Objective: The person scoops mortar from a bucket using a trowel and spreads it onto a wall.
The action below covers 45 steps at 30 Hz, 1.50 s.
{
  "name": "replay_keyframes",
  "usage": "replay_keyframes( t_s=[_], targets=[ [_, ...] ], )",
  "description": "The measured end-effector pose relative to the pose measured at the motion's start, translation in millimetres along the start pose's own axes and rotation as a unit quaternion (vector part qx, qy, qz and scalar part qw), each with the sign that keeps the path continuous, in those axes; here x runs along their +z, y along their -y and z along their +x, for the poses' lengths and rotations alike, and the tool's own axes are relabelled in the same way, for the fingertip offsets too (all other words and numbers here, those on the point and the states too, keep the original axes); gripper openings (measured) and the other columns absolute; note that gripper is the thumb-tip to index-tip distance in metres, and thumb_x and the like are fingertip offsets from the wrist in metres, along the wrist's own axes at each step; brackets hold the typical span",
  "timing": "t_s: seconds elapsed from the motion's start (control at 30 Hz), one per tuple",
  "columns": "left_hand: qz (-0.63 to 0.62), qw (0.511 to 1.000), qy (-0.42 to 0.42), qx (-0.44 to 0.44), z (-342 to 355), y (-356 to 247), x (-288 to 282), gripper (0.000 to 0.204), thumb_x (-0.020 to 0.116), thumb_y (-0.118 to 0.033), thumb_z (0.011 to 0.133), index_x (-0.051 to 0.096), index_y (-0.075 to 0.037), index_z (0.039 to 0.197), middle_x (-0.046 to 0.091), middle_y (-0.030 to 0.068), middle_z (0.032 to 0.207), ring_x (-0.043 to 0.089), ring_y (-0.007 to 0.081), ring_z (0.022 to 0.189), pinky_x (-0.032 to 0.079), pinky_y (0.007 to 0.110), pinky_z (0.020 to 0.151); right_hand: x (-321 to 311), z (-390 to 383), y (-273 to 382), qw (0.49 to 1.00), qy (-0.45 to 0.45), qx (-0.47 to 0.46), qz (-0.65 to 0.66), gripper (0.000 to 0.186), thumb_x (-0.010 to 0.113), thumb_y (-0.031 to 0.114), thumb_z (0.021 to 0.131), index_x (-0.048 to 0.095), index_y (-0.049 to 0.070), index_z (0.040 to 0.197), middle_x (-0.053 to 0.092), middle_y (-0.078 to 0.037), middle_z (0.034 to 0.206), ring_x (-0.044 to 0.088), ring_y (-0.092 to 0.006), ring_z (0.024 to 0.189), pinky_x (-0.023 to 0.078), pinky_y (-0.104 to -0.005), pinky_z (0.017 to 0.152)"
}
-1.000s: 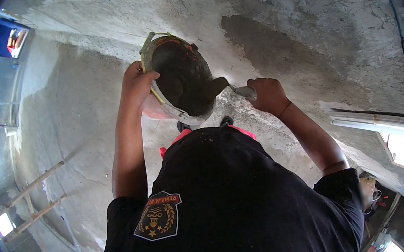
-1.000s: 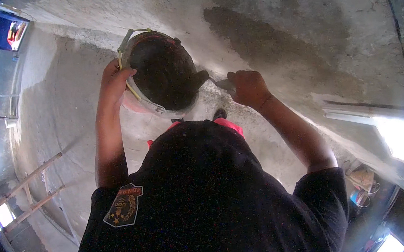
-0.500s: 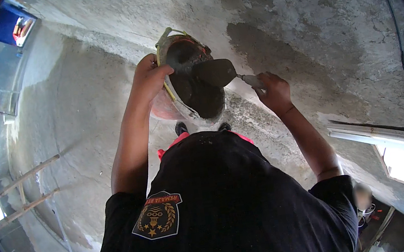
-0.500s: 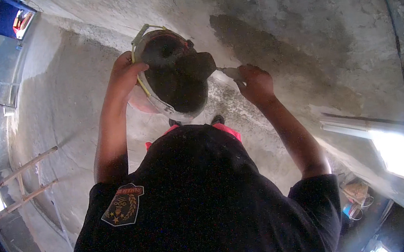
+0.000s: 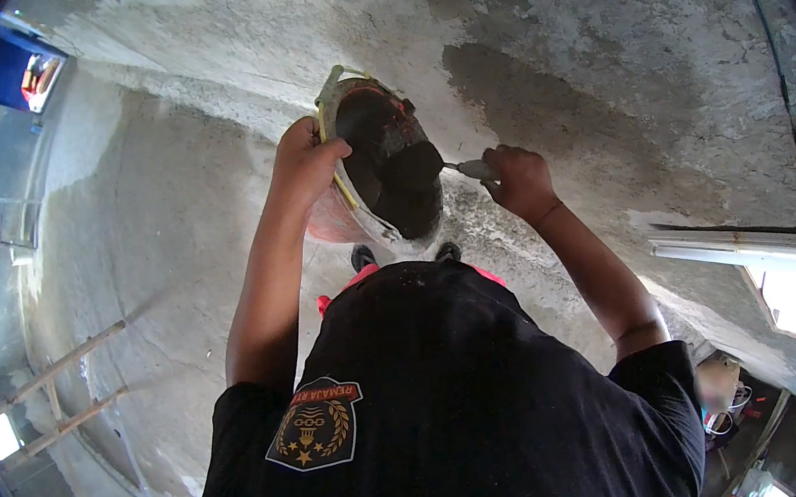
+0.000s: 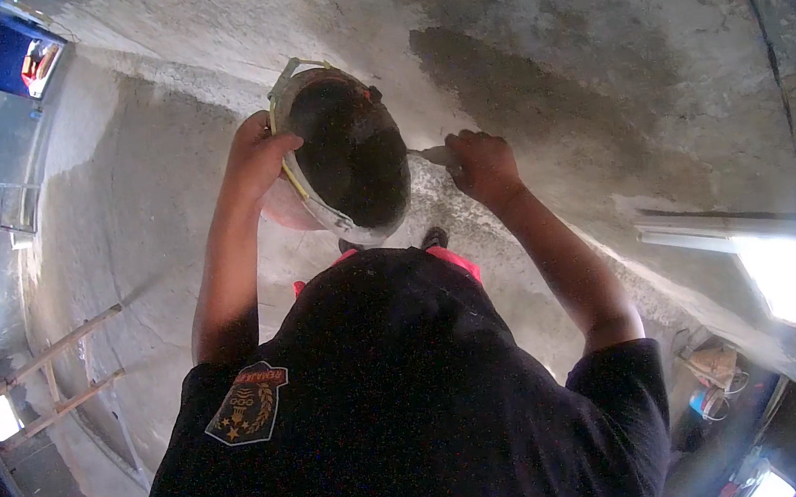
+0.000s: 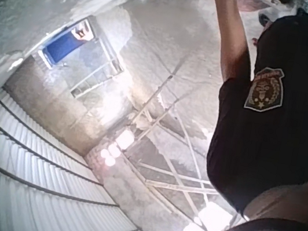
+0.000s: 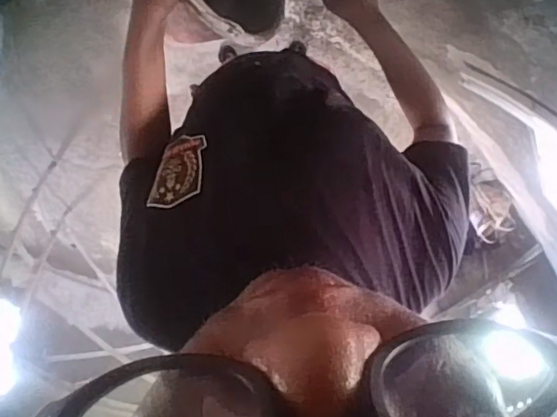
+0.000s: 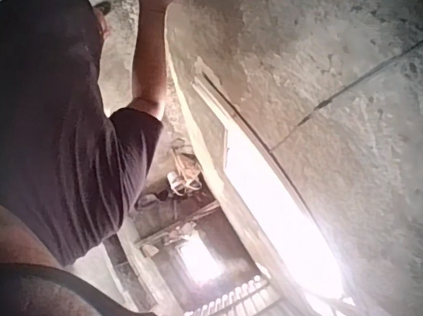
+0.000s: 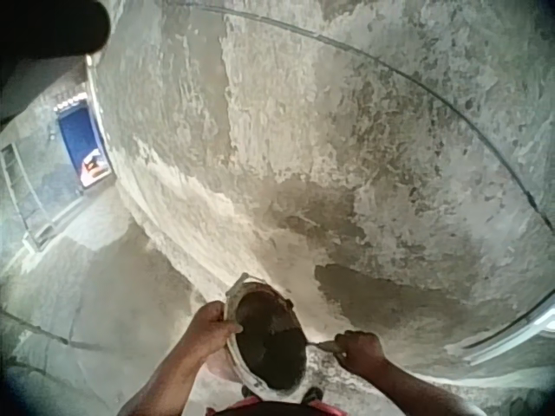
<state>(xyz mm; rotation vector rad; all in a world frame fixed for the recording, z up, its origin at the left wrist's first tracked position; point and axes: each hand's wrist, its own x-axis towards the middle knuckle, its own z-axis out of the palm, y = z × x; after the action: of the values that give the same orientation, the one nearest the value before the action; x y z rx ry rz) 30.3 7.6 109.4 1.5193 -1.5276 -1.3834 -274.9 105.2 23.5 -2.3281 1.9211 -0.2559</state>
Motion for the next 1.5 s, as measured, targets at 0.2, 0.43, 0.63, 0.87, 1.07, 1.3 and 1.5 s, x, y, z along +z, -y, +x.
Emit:
replay_keyframes(
  t_s=[0.2, 0.43, 0.63, 0.87, 1.07, 1.3, 1.5],
  targets=[
    [-0.007, 0.999, -0.029, 0.030, 9, 22, -6, 0.026, 0.063, -0.010, 0.074, 0.060, 0.003, 0.096, 0.064, 0.0096, 0.081, 0.061, 0.0172, 0.069, 0.048, 0.030, 0.059, 20, -6, 3, 0.992, -0.101, 0.031, 0.063, 0.027, 0.069, 0.021, 0.074, 0.058, 0.011, 0.097, 0.062, -0.010, 0.092, 0.062, -0.0302, 0.086, 0.050, -0.0430, 0.073],
    [-0.064, 0.995, -0.070, 0.004, 14, 38, 5, 0.020, 0.065, -0.007, 0.069, 0.058, 0.003, 0.084, 0.059, 0.0074, 0.074, 0.056, 0.0152, 0.068, 0.044, 0.031, 0.062, 32, -41, 6, 0.977, -0.187, 0.078, 0.073, 0.035, 0.075, 0.017, 0.071, 0.055, 0.009, 0.099, 0.063, -0.011, 0.088, 0.063, -0.0317, 0.080, 0.050, -0.0418, 0.067],
    [-0.065, 0.993, -0.100, 0.009, 16, 69, 27, 0.022, 0.065, -0.006, 0.070, 0.058, 0.003, 0.088, 0.062, 0.0105, 0.077, 0.059, 0.0176, 0.072, 0.046, 0.032, 0.065, 43, -75, 0, 0.966, -0.157, 0.181, 0.100, 0.038, 0.077, 0.024, 0.071, 0.057, 0.010, 0.101, 0.066, -0.013, 0.087, 0.065, -0.0341, 0.080, 0.051, -0.0429, 0.067],
    [-0.121, 0.988, -0.097, -0.022, 17, 77, 36, 0.023, 0.065, -0.005, 0.071, 0.057, 0.003, 0.092, 0.061, 0.0093, 0.080, 0.059, 0.0174, 0.071, 0.046, 0.031, 0.066, 41, -95, -14, 0.926, -0.112, 0.322, 0.160, 0.044, 0.082, 0.033, 0.068, 0.062, 0.007, 0.099, 0.069, -0.016, 0.085, 0.068, -0.0333, 0.080, 0.053, -0.0406, 0.068],
    [-0.145, 0.985, -0.090, -0.020, 19, 95, 39, 0.024, 0.065, -0.005, 0.071, 0.057, 0.004, 0.092, 0.062, 0.0096, 0.079, 0.059, 0.0173, 0.070, 0.047, 0.031, 0.065, 47, -97, -32, 0.915, -0.088, 0.364, 0.149, 0.045, 0.081, 0.036, 0.070, 0.065, 0.006, 0.099, 0.068, -0.018, 0.085, 0.068, -0.0340, 0.080, 0.053, -0.0404, 0.069],
    [-0.114, 0.987, -0.109, -0.029, 20, 118, 34, 0.024, 0.065, -0.005, 0.070, 0.057, 0.004, 0.092, 0.063, 0.0112, 0.080, 0.060, 0.0175, 0.071, 0.047, 0.031, 0.065, 32, -73, -47, 0.933, -0.122, 0.323, 0.104, 0.041, 0.074, 0.041, 0.075, 0.067, 0.007, 0.097, 0.068, -0.017, 0.086, 0.066, -0.0358, 0.082, 0.051, -0.0427, 0.070],
    [-0.122, 0.984, -0.125, -0.034, 10, 111, 27, 0.025, 0.065, -0.006, 0.069, 0.058, 0.004, 0.091, 0.063, 0.0113, 0.080, 0.060, 0.0174, 0.072, 0.047, 0.031, 0.065, 18, -52, -64, 0.930, -0.075, 0.342, 0.109, 0.045, 0.070, 0.047, 0.077, 0.069, 0.007, 0.098, 0.068, -0.020, 0.089, 0.066, -0.0359, 0.086, 0.051, -0.0440, 0.075]
  ],
)
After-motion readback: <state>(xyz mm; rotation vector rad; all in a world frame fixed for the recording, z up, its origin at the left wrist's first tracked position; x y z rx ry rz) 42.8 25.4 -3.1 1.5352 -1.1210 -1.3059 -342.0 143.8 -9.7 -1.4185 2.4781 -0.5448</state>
